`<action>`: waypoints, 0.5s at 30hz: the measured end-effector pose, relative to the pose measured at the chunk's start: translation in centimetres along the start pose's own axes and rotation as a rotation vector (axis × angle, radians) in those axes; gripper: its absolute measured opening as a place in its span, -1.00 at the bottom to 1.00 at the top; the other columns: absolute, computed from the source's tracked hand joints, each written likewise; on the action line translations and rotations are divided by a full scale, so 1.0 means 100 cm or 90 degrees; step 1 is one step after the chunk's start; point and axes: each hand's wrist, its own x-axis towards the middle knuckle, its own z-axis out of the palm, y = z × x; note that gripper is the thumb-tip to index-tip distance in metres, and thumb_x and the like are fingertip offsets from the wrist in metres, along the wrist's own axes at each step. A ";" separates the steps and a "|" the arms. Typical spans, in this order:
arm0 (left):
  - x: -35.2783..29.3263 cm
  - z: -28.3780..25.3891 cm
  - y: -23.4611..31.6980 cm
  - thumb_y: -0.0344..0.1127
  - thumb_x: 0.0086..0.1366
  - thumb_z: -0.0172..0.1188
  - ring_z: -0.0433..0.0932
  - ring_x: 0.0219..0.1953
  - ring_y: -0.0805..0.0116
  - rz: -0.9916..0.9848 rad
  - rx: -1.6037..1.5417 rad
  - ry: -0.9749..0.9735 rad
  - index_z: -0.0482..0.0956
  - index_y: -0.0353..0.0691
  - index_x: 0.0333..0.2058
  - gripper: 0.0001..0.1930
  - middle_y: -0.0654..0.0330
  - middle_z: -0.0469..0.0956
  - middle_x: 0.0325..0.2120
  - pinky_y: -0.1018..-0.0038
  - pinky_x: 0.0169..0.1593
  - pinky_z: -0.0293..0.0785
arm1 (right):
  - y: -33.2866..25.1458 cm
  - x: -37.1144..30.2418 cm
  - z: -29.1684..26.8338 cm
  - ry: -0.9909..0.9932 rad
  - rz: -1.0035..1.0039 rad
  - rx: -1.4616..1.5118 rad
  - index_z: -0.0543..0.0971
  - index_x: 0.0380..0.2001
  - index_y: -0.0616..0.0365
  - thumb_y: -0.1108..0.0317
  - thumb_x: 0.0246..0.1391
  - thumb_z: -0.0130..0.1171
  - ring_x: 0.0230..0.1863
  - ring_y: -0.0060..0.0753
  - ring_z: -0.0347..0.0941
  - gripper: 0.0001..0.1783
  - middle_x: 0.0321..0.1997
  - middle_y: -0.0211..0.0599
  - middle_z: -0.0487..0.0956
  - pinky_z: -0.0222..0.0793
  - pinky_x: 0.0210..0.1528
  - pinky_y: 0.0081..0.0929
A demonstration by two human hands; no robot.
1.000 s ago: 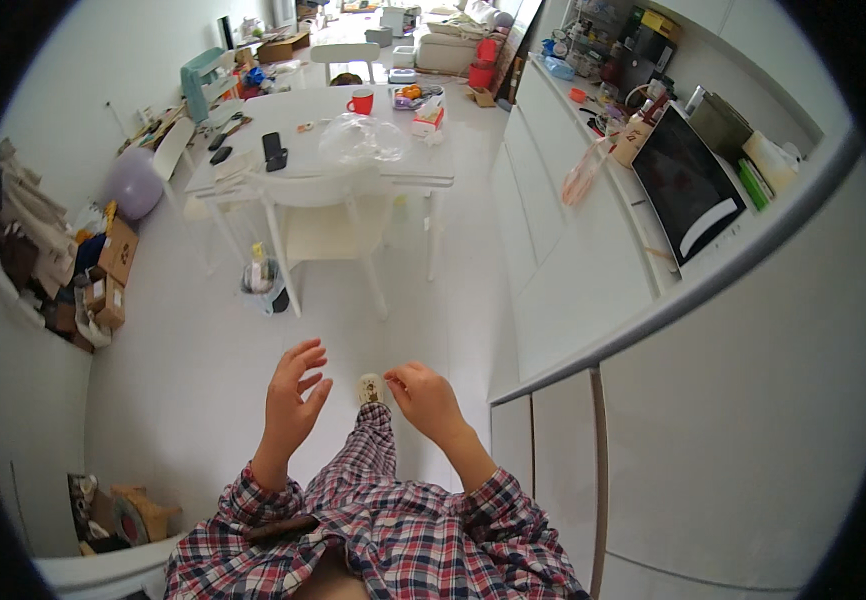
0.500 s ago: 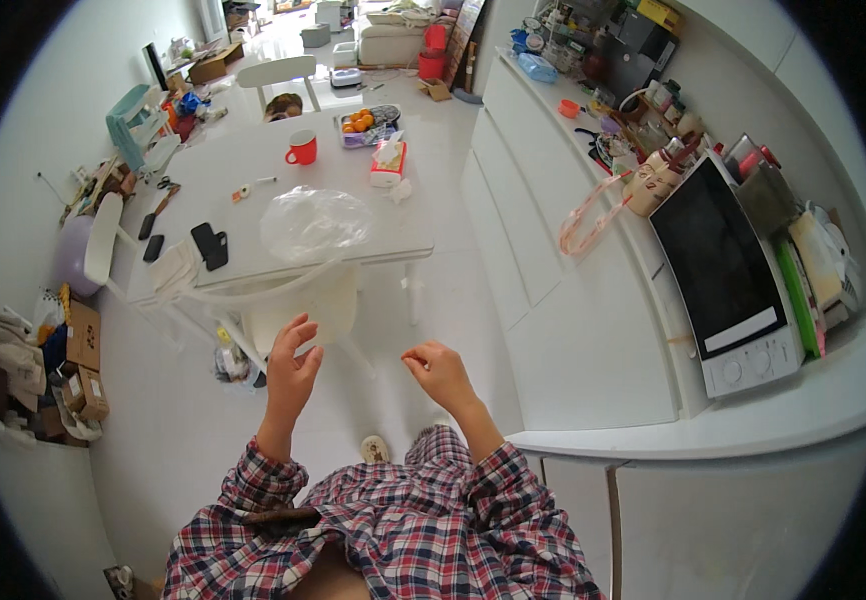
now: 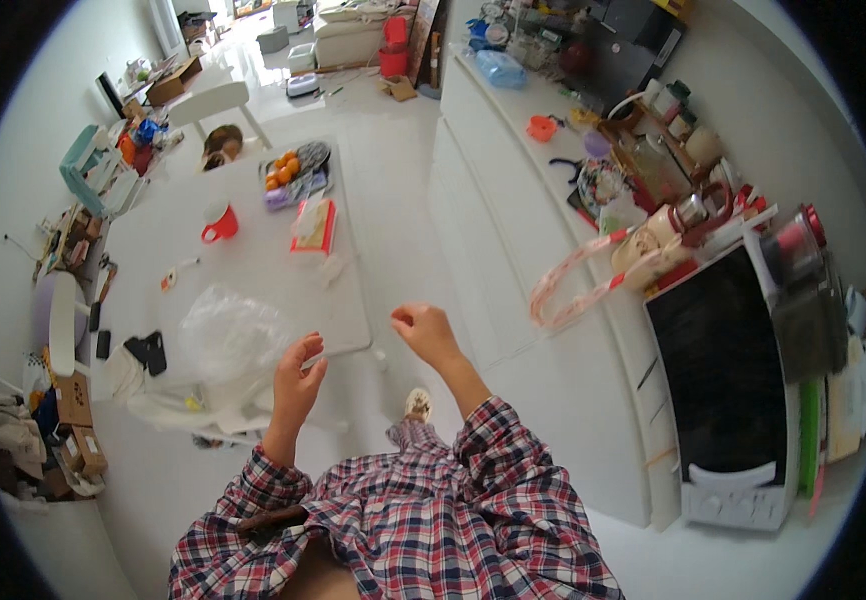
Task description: The person organizes items on a table, including placing small oranges into a tray and moving a yellow box. They then walk to the kitchen sink, fill a plastic tumbler with water, and scrub the inside of the tumbler with a brush before rinsing it.
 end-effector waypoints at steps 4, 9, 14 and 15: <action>0.058 0.038 0.011 -0.55 0.11 0.17 0.53 -0.02 0.20 0.048 0.007 0.035 0.49 -0.37 -0.07 -0.65 0.01 0.41 0.07 0.42 -0.10 0.61 | 0.038 0.083 -0.076 0.144 -0.005 -0.055 0.63 -0.31 0.22 0.39 -0.05 0.20 -0.36 -0.25 0.59 -0.79 -0.38 -0.12 0.64 0.49 -0.26 -0.38; 0.091 0.057 0.013 -0.54 0.11 0.16 0.54 -0.03 0.20 0.015 0.059 0.033 0.49 -0.36 -0.08 -0.66 0.02 0.41 0.07 0.40 -0.08 0.59 | 0.074 0.144 -0.152 0.239 0.020 -0.109 0.60 -0.24 0.22 0.39 -0.11 0.34 -0.38 -0.36 0.57 -0.70 -0.36 -0.21 0.63 0.49 -0.28 -0.44; 0.128 0.056 0.007 -0.54 0.12 0.15 0.54 -0.03 0.20 -0.009 0.049 0.046 0.49 -0.35 -0.07 -0.66 0.04 0.42 0.06 0.40 -0.09 0.59 | 0.096 0.182 -0.196 0.304 0.074 -0.184 0.58 -0.19 0.25 0.33 -0.10 0.35 -0.34 -0.36 0.58 -0.63 -0.33 -0.18 0.64 0.49 -0.25 -0.44; 0.131 0.056 0.007 -0.54 0.12 0.15 0.53 -0.03 0.20 -0.010 0.054 0.042 0.49 -0.35 -0.07 -0.65 0.04 0.42 0.06 0.41 -0.09 0.59 | 0.098 0.187 -0.204 0.312 0.090 -0.195 0.57 -0.17 0.25 0.30 -0.10 0.36 -0.32 -0.35 0.59 -0.60 -0.32 -0.17 0.64 0.49 -0.22 -0.43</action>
